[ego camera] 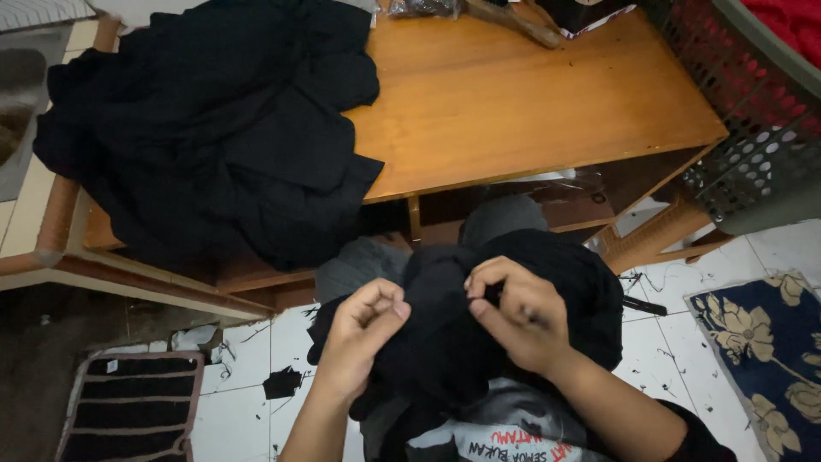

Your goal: Trimming loose threads from black fabric garments using small scissors

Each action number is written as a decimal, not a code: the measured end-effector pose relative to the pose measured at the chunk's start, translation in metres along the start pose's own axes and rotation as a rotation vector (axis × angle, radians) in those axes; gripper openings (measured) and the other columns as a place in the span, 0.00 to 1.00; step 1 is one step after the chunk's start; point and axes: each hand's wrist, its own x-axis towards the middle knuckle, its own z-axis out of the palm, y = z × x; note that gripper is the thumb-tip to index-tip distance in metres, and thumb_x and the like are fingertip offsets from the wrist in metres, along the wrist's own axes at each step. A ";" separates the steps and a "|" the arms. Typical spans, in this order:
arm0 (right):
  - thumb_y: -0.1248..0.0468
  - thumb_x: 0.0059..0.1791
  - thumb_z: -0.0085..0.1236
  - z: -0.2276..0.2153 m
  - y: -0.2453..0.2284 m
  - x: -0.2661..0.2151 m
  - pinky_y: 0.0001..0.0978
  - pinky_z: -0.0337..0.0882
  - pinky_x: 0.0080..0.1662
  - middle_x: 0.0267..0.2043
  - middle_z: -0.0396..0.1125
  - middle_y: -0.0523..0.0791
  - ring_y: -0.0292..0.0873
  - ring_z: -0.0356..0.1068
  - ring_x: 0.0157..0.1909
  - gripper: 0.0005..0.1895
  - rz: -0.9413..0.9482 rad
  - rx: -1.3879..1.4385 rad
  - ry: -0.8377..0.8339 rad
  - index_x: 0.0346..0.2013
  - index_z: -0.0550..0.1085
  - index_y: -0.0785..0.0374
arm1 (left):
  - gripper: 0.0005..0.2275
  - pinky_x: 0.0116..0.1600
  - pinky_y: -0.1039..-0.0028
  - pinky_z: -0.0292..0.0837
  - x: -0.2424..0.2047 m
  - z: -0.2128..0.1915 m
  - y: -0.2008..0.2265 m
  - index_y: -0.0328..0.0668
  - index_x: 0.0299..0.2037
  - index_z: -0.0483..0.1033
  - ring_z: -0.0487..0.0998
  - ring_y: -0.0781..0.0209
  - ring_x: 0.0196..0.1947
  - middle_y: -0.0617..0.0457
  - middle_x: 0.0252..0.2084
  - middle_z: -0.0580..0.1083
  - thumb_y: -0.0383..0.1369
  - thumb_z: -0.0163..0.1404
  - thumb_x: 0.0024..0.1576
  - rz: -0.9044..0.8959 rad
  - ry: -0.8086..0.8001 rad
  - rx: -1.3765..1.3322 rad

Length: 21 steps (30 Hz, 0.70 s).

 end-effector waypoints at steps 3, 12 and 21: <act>0.78 0.35 0.44 -0.002 0.005 -0.007 0.35 0.64 0.44 0.28 0.60 0.48 0.43 0.61 0.35 0.17 0.271 0.353 0.064 0.13 0.50 0.58 | 0.05 0.25 0.85 0.55 0.000 0.002 0.009 0.38 0.28 0.66 0.60 0.73 0.18 0.56 0.23 0.68 0.22 0.49 0.44 0.176 0.036 0.389; 0.76 0.36 0.44 -0.006 0.000 -0.004 0.26 0.50 0.38 0.28 0.57 0.50 0.41 0.53 0.34 0.13 0.680 0.668 0.251 0.13 0.54 0.59 | 0.07 0.36 0.77 0.63 -0.002 0.007 0.020 0.39 0.25 0.73 0.67 0.60 0.38 0.50 0.41 0.65 0.25 0.54 0.36 0.388 -0.043 0.745; 0.76 0.37 0.47 -0.011 0.004 -0.008 0.27 0.52 0.40 0.27 0.58 0.48 0.42 0.57 0.38 0.15 0.722 0.698 0.211 0.14 0.55 0.56 | 0.08 0.32 0.80 0.55 0.000 -0.001 0.019 0.33 0.21 0.71 0.63 0.67 0.27 0.53 0.32 0.69 0.27 0.42 0.49 0.196 -0.147 0.515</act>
